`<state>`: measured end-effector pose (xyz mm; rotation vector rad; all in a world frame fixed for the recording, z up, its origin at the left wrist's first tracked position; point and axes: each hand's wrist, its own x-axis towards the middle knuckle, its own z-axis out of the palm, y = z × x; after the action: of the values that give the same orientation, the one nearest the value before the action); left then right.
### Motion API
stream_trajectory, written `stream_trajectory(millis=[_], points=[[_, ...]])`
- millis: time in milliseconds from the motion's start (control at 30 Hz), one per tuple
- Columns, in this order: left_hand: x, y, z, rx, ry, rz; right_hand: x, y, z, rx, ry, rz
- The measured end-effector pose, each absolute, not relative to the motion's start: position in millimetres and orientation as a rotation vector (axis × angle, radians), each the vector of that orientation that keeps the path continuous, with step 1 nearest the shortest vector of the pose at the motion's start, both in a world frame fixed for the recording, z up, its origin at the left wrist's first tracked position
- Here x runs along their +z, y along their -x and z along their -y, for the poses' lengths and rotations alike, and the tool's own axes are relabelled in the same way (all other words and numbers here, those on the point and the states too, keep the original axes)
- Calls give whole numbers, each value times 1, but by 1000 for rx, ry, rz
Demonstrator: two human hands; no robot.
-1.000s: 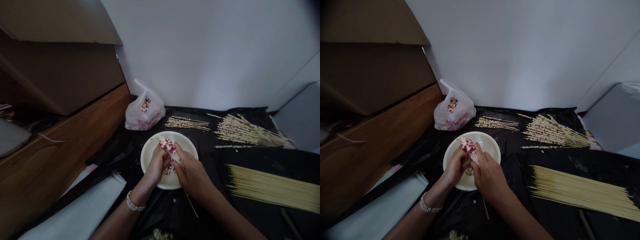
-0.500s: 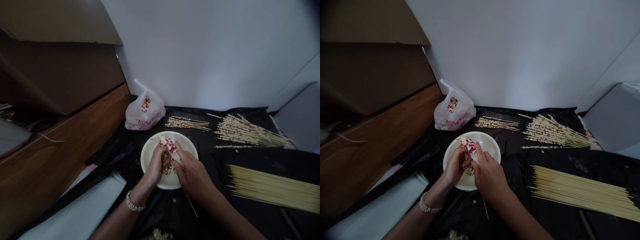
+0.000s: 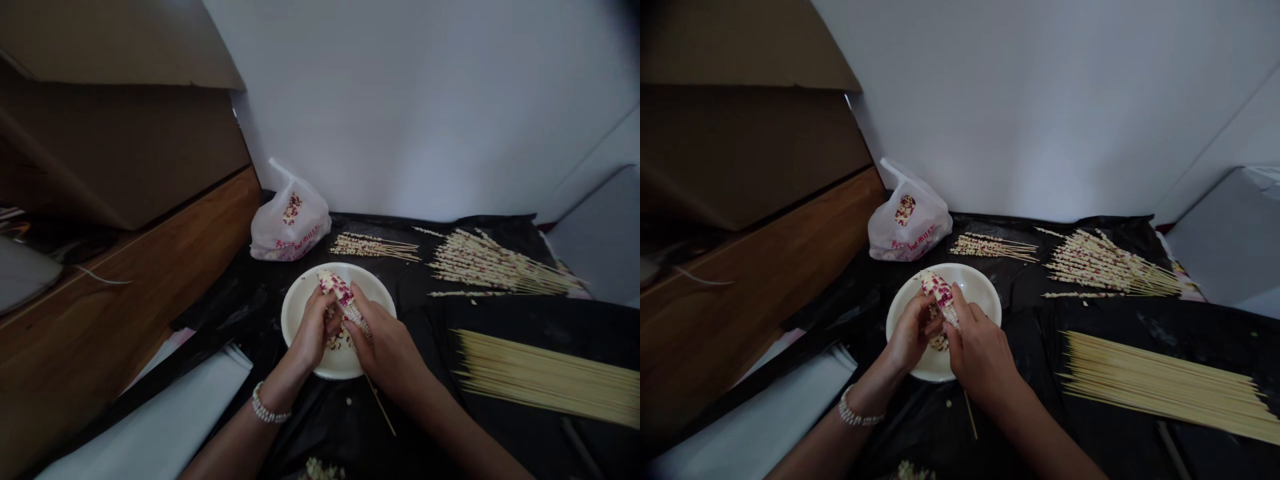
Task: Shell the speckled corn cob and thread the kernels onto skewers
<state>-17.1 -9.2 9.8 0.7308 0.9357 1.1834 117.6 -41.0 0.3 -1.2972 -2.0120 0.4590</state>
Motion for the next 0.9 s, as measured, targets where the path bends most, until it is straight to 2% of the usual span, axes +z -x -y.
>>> stream_trajectory(millis=[333,900], points=[[0,18,6,1165,-769,-1043,1,-115,42,445,1342,2060],[8,32,0,1026,-394,-668,-2,-121,32,683,1122,1774]])
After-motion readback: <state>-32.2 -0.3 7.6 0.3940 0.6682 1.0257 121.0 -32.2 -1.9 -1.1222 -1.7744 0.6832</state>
